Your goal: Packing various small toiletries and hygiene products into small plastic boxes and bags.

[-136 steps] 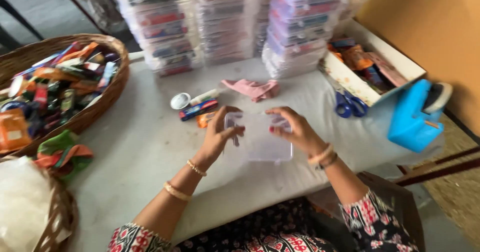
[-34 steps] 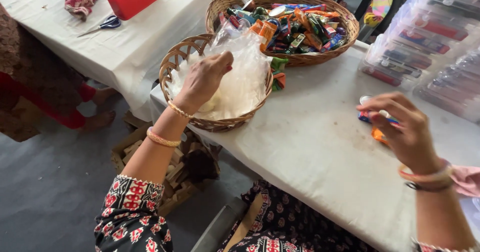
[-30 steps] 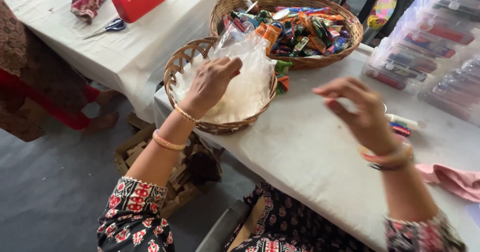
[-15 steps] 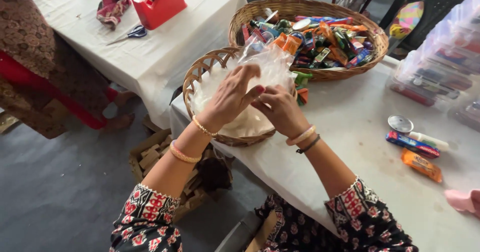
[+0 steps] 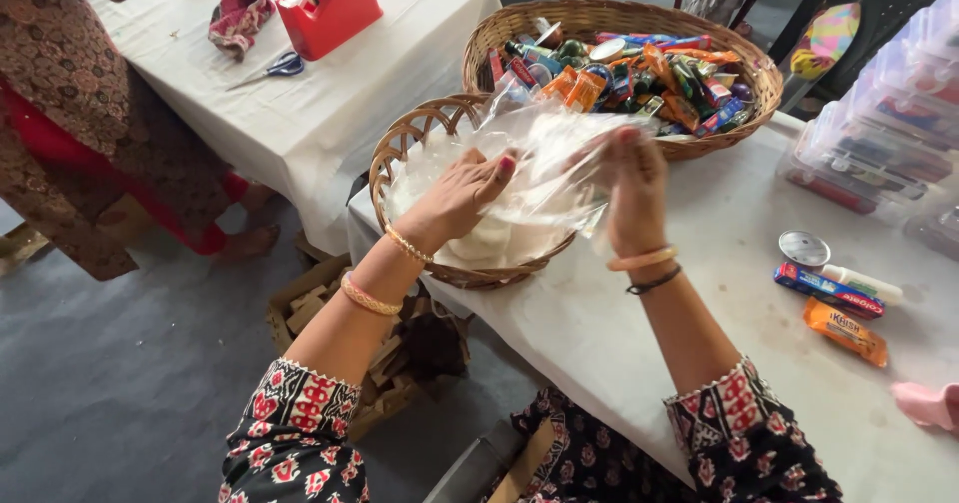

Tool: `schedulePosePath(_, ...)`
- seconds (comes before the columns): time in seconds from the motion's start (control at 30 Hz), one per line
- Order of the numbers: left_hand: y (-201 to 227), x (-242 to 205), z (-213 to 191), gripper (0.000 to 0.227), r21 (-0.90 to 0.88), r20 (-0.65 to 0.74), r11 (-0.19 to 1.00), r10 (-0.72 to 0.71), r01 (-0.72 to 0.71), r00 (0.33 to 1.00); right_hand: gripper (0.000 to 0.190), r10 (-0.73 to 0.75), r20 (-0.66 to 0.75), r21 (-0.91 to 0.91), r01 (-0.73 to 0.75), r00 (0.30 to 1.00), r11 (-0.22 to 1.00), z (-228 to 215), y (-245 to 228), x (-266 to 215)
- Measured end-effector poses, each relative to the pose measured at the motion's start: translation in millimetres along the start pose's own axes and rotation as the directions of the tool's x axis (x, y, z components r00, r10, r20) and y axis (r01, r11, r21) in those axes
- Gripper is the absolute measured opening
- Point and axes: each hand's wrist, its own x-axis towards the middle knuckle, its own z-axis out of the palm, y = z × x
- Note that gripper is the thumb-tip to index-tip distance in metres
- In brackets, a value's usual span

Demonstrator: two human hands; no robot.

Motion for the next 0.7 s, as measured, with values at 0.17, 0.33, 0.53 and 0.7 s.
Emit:
schedulePosePath(0.17, 22, -3, -11, 0.065, 0.015, 0.005, 1.000, 0.021, -0.021, 1.000, 0.017, 0.001, -0.296, 0.280, 0.086, 0.955, 0.956, -33, -29, 13)
schedulePosePath(0.33, 28, -4, -14, 0.060, 0.070, -0.069, 0.996, 0.062, -0.057, 0.996, 0.018, -0.237, -0.082, -0.024, 0.236, 0.968, 0.972, -41, -89, -5)
schedulePosePath(0.53, 47, -5, -24, 0.043, 0.174, -0.333, 0.971, 0.215, -0.164, 0.918, 0.012, -0.182, -0.118, -0.320, 0.136, 0.976, 0.938, -138, -128, -41)
schedulePosePath(0.7, 102, -8, -25, 0.015, 0.426, -0.427, 0.867, 0.446, -0.260, 0.787, 0.014, -0.080, -0.193, -0.478, -0.023, 0.978, 0.878, -228, -165, -90)
